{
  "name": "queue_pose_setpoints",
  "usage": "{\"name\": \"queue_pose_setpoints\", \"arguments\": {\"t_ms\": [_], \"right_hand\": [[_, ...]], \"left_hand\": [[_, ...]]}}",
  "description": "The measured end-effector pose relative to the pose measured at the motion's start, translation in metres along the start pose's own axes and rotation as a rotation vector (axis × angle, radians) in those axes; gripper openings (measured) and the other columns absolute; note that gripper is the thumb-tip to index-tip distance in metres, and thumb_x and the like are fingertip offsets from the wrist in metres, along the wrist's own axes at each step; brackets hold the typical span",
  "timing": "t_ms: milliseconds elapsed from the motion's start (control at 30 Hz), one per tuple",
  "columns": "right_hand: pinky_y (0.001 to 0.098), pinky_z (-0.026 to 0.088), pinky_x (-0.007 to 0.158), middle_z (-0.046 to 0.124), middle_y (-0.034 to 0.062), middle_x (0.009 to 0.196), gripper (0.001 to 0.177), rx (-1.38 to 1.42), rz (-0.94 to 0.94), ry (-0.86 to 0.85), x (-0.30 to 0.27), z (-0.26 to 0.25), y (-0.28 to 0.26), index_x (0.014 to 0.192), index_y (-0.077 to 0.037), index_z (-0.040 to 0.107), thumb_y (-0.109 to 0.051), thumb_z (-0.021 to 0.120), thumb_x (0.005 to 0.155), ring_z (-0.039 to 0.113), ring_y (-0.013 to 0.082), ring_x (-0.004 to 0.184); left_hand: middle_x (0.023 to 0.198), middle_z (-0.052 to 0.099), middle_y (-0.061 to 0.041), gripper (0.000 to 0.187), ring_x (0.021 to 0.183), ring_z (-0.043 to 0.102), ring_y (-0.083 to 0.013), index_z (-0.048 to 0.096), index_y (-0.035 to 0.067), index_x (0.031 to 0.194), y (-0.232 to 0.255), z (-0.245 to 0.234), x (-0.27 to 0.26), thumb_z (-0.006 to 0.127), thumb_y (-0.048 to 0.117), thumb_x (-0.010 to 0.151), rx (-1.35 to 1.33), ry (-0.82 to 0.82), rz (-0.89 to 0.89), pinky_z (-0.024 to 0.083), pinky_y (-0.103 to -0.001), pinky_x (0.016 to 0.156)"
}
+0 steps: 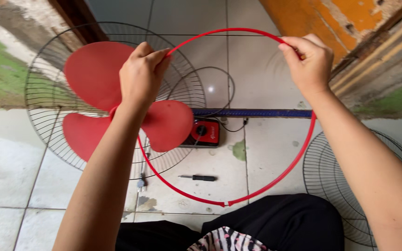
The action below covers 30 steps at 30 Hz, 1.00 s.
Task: The person assembles a red electric fan by attaching the fan blades, securing the center cap, and fitting both the front and rear wire cages. The person uses a screwdriver to tighten the cage screws and completes the assembly.
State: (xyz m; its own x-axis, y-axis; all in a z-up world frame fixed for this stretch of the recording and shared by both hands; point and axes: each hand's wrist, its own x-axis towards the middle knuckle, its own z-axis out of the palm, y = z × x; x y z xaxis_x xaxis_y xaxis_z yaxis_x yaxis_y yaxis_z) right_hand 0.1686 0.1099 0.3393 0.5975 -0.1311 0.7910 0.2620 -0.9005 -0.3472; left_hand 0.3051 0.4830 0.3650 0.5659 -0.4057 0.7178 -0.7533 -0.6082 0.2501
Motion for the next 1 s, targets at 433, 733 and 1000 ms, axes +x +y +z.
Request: {"name": "queue_pose_setpoints", "arguments": {"t_ms": [433,733,1000], "right_hand": [[0.0218,0.050,0.060,0.068,0.0040,0.099,0.014,0.102,0.496,0.096,-0.115,-0.090,0.176,0.114,-0.001,0.077,-0.007,0.079,0.101,0.063,0.0075,0.069],[0.0225,0.052,0.052,0.071,0.0029,0.085,0.015,0.104,0.757,0.088,-0.183,-0.036,0.257,0.108,-0.006,0.079,-0.009,0.078,0.094,0.066,0.0079,0.062],[0.0285,0.053,0.062,0.076,0.0075,0.086,0.019,0.039,0.857,-0.018,-0.227,0.010,0.308,0.106,-0.006,0.079,-0.015,0.079,0.090,0.067,0.0139,0.066]], "left_hand": [[0.089,0.065,-0.005,0.019,0.078,0.066,-0.0254,0.083,0.020,0.099,0.141,0.210,0.031,0.074,0.036,0.094,-0.171,-0.259,-0.086,0.052,-0.040,0.066],[0.094,0.066,-0.006,0.018,0.083,0.066,-0.0258,0.083,0.022,0.099,0.138,0.342,0.006,0.073,0.036,0.094,-0.136,-0.486,-0.279,0.054,-0.040,0.070],[0.099,0.068,-0.007,0.022,0.086,0.068,-0.0263,0.082,0.021,0.101,0.113,0.423,-0.021,0.070,0.039,0.095,-0.096,-0.659,-0.408,0.055,-0.041,0.074]]}}
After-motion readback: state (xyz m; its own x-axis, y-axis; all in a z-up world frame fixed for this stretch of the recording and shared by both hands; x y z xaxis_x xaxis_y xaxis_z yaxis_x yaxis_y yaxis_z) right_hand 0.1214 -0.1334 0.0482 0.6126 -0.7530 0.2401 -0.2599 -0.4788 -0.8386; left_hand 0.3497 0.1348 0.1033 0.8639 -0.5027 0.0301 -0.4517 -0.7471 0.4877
